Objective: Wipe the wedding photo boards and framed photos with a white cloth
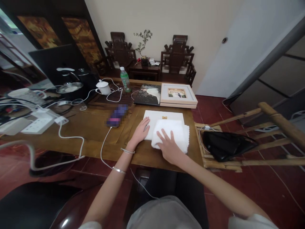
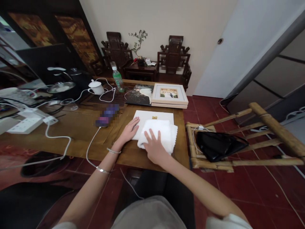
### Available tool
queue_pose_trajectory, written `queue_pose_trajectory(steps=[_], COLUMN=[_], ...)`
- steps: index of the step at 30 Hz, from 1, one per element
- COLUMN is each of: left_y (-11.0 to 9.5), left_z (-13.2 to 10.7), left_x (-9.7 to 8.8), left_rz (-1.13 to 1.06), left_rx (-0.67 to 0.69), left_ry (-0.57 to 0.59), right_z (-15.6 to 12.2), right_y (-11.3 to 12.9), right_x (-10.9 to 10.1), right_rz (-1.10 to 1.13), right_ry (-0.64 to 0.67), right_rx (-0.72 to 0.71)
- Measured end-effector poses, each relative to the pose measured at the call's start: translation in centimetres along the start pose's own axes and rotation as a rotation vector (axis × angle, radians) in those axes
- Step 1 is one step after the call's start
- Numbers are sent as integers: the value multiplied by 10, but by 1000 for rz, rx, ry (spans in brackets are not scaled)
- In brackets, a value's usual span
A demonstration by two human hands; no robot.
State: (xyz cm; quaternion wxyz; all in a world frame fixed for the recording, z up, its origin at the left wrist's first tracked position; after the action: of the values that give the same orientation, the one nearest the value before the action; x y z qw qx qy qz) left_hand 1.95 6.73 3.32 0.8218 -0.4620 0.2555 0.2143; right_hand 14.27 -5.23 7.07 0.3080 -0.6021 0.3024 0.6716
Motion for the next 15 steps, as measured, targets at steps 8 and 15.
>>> queue_pose_trajectory(steps=[8, 15], left_y=[1, 1], left_z=[0, 0], left_x=[-1, -1], left_rz=[2, -21], left_rx=[-12, -10], left_ry=[4, 5], right_z=[-6, 10], right_y=[12, -5], right_x=[-4, -6], right_rz=[51, 23], right_ry=[84, 42], right_rx=[-89, -81])
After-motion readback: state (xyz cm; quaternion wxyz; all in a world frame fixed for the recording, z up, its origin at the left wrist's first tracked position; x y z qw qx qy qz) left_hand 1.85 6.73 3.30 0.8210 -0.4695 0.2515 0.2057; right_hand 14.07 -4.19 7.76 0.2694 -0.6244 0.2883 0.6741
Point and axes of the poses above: each hand's wrist, its own z-axis towards the middle knuckle, its own x-axis out of the palm, y = z × x, the point moved 8 cm from there along z, towards the middle knuckle, and after that the axes turned 5 degrees about -y, right-handed, at the moved point
